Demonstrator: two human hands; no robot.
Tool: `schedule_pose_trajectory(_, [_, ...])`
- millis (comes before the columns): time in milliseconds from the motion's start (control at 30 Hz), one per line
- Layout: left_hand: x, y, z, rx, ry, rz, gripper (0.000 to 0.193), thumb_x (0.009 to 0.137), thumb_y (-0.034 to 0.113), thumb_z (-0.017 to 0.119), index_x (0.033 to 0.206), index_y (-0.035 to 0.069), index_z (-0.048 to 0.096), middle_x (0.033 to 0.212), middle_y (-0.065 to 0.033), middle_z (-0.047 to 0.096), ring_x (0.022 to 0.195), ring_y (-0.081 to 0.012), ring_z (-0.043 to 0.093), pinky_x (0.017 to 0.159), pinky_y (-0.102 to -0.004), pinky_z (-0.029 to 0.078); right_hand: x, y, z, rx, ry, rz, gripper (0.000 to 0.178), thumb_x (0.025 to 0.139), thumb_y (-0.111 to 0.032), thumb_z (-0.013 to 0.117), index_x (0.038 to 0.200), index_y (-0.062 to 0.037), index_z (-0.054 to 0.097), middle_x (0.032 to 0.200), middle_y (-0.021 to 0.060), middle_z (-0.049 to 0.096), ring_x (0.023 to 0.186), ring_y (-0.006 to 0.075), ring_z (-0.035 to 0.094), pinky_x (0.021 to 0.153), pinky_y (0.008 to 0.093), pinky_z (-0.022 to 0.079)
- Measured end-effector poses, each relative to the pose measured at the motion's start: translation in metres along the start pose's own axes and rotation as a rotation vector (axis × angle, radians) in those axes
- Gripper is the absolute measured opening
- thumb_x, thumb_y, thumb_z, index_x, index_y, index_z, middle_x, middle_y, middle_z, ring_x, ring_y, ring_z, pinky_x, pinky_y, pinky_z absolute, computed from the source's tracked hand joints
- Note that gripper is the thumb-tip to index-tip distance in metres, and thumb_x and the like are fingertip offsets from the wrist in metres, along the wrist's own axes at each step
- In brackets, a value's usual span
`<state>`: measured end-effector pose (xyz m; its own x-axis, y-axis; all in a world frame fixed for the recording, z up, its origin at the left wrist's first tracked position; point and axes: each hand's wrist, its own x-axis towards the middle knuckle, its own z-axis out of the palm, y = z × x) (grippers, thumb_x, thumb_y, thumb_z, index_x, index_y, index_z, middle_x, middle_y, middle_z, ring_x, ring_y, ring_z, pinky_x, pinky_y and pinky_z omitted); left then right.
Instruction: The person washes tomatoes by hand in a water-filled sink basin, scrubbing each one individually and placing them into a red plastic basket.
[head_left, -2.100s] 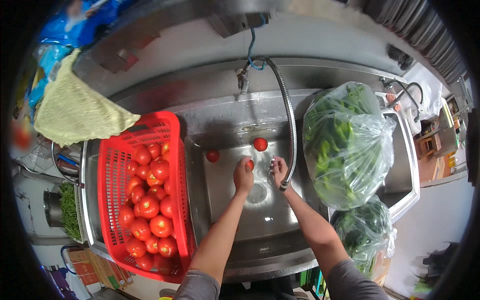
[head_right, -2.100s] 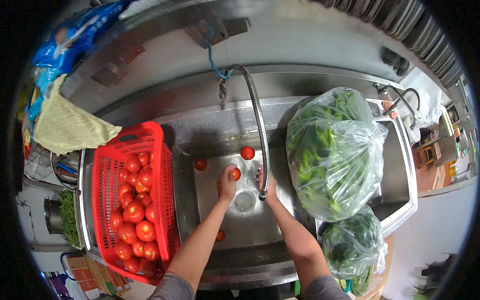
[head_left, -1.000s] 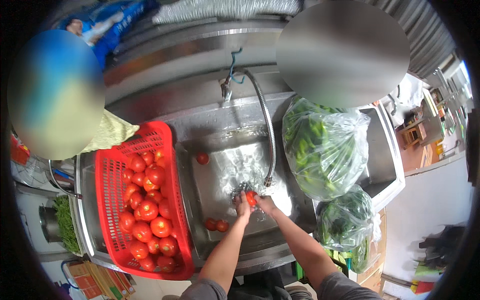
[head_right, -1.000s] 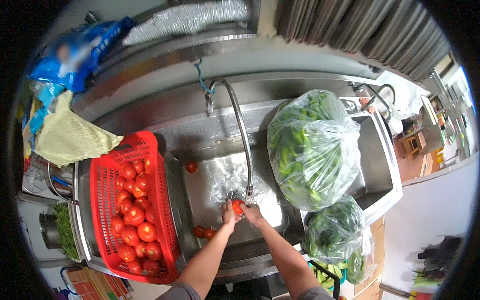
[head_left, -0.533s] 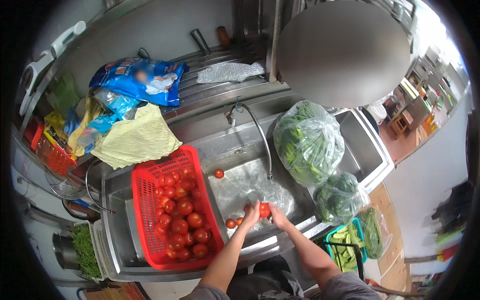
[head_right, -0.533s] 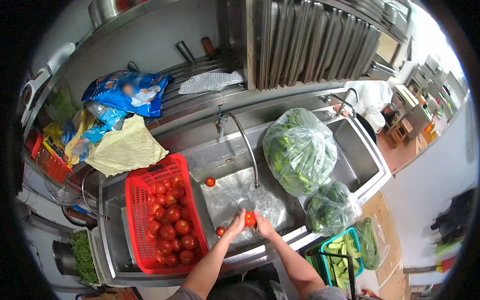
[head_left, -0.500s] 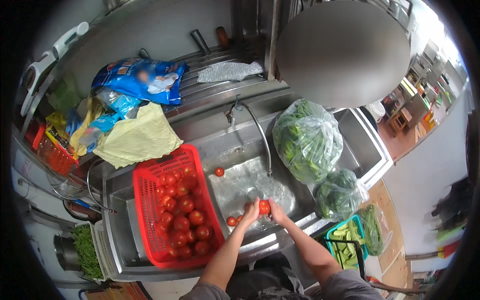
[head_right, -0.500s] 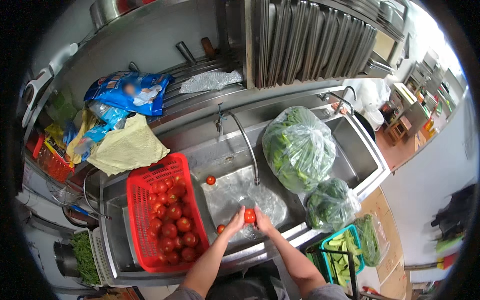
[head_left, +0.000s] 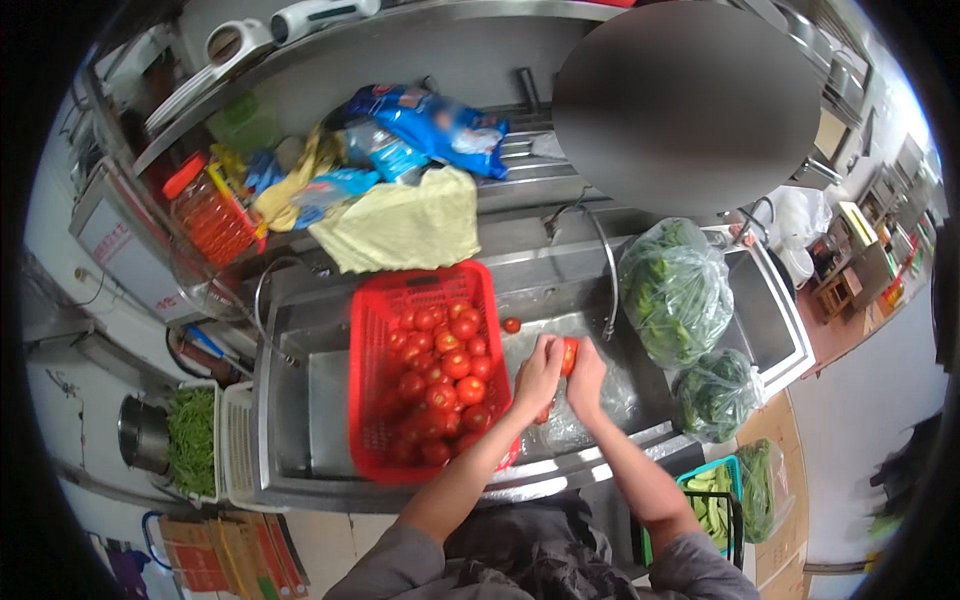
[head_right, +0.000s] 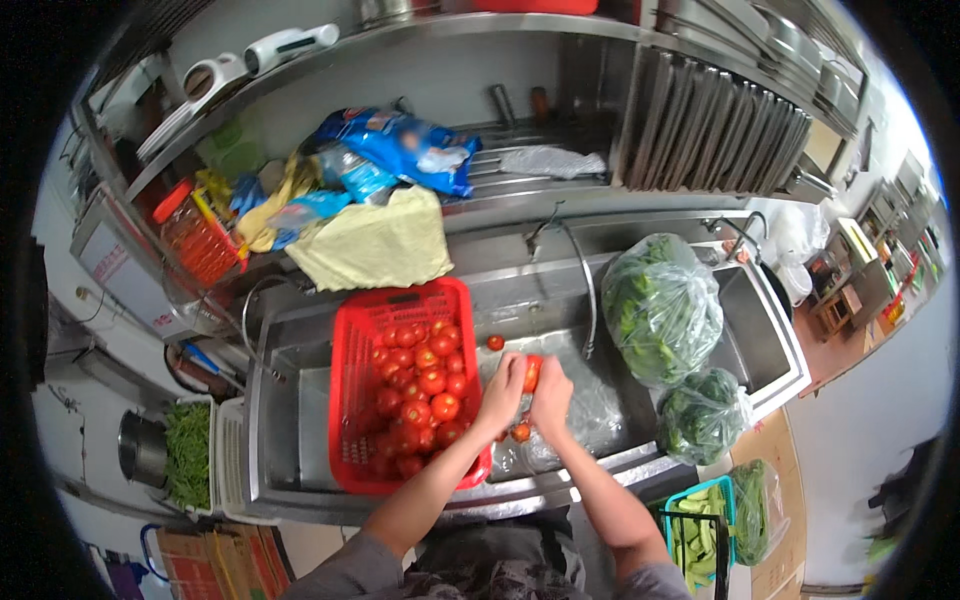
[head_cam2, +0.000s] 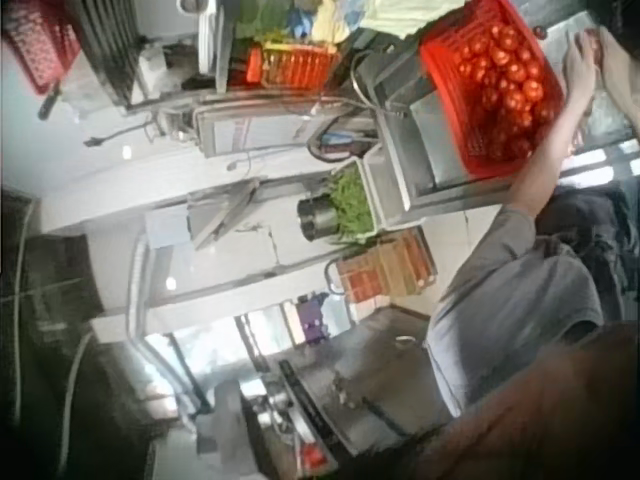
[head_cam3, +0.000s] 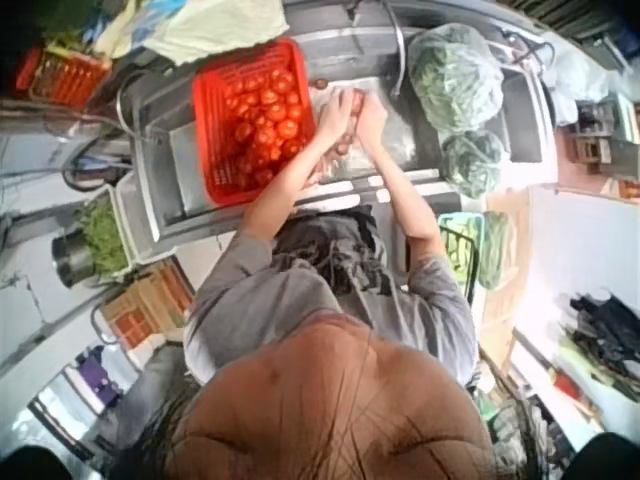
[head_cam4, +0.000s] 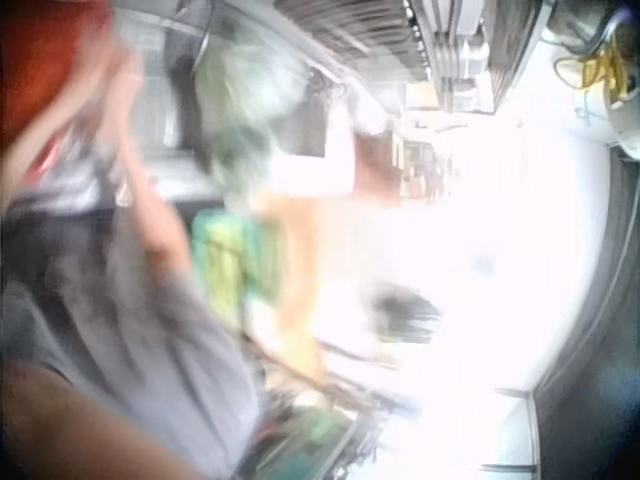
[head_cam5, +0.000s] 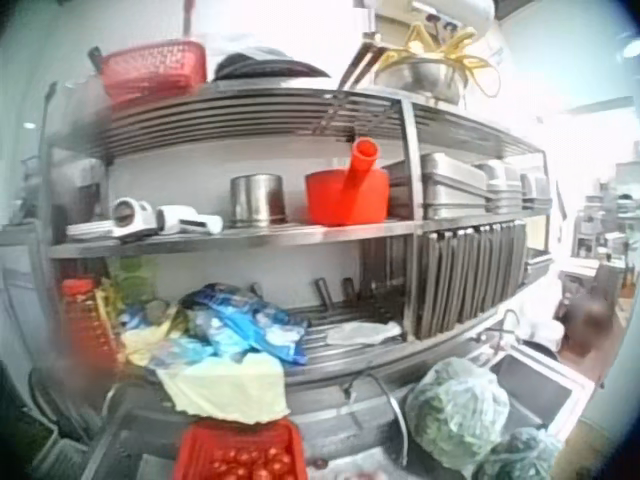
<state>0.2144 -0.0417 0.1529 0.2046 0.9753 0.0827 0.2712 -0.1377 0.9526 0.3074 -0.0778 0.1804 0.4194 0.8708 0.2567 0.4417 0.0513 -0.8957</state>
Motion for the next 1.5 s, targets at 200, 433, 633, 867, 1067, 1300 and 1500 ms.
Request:
schedule_pose_trajectory(200, [-0.005, 0.022, -0.046, 0.07, 0.003, 0.114, 0.039, 0.099, 0.04, 0.043, 0.121, 0.008, 0.047, 0.101, -0.0247, 0.065, 0.097, -0.0449, 0.062, 0.079, -0.0497, 0.05, 0.008, 0.004, 0.028, -0.158, 0.071, -0.315, 0.041, 0.101, -0.033, 0.031, 0.093, -0.0007, 0.055, 0.077, 0.026, 0.06, 0.072, 0.0412, 0.061, 0.066, 0.0466, 0.047])
schedule_pose_trajectory(433, [0.0, 0.006, -0.08, -0.057, 0.155, 0.043, 0.032, 0.099, 0.029, 0.045, 0.12, 0.006, 0.049, 0.107, -0.0244, 0.063, 0.101, -0.0437, 0.061, 0.082, -0.0476, 0.05, 0.01, -0.022, 0.071, -0.046, -0.088, -0.287, 0.038, 0.101, -0.03, 0.031, 0.093, -0.0003, 0.054, 0.077, 0.0268, 0.057, 0.07, 0.0471, 0.057, 0.054, 0.0479, 0.045])
schedule_pose_trajectory(633, [-0.004, 0.006, -0.099, 0.11, 0.24, 0.085, 0.041, 0.1, 0.042, 0.035, 0.122, 0.01, 0.048, 0.109, -0.0251, 0.062, 0.104, -0.046, 0.058, 0.085, -0.0486, 0.048, 0.008, -0.017, 0.102, 0.098, -0.082, -0.156, 0.042, 0.101, -0.035, 0.029, 0.094, 0.0, 0.052, 0.086, 0.0292, 0.058, 0.081, 0.0487, 0.057, 0.069, 0.0518, 0.043])
schedule_pose_trajectory(867, [-0.003, -0.043, -0.136, -0.421, 0.03, -0.166, 0.042, 0.103, 0.04, 0.038, 0.128, 0.007, 0.046, 0.102, -0.0012, 0.056, 0.077, -0.0147, 0.051, 0.073, -0.027, 0.046, 0.021, 0.027, 0.131, 0.197, -0.441, -0.09, 0.043, 0.104, -0.036, 0.031, 0.099, -0.0021, 0.057, 0.078, 0.0096, 0.063, 0.074, 0.0274, 0.061, 0.075, 0.0391, 0.047])
schedule_pose_trajectory(1067, [-0.012, -0.075, -0.177, -0.466, -0.061, -0.364, 0.05, 0.103, 0.046, 0.033, 0.143, 0.015, 0.037, 0.073, 0.0003, 0.049, 0.06, -0.0065, 0.044, 0.055, -0.0206, 0.038, 0.013, 0.008, 0.157, 0.098, -0.679, 0.046, 0.049, 0.1, -0.043, 0.039, 0.12, -0.0018, 0.057, 0.106, 0.0265, 0.063, 0.106, 0.0413, 0.059, 0.092, 0.0424, 0.045])
schedule_pose_trajectory(1300, [0.042, -0.15, -0.216, -0.166, 0.122, -0.259, 0.048, 0.101, 0.044, 0.041, 0.136, 0.01, 0.042, 0.08, -0.0039, 0.057, 0.063, -0.0126, 0.055, 0.06, -0.0268, 0.046, 0.043, 0.009, 0.222, -0.041, -0.702, -0.027, 0.045, 0.093, -0.041, 0.054, 0.104, 0.0005, 0.067, 0.101, 0.0273, 0.064, 0.095, 0.0411, 0.064, 0.084, 0.0449, 0.05])
schedule_pose_trajectory(1500, [0.074, -0.213, -0.215, 0.236, 0.14, -0.352, 0.044, 0.097, 0.044, 0.049, 0.114, 0.005, 0.058, 0.085, -0.016, 0.067, 0.075, -0.0232, 0.066, 0.071, -0.0364, 0.052, 0.056, 0.061, 0.277, -0.185, -0.601, -0.087, 0.039, 0.091, -0.037, 0.059, 0.111, -0.0037, 0.059, 0.094, 0.0205, 0.068, 0.09, 0.0378, 0.066, 0.079, 0.0441, 0.052])
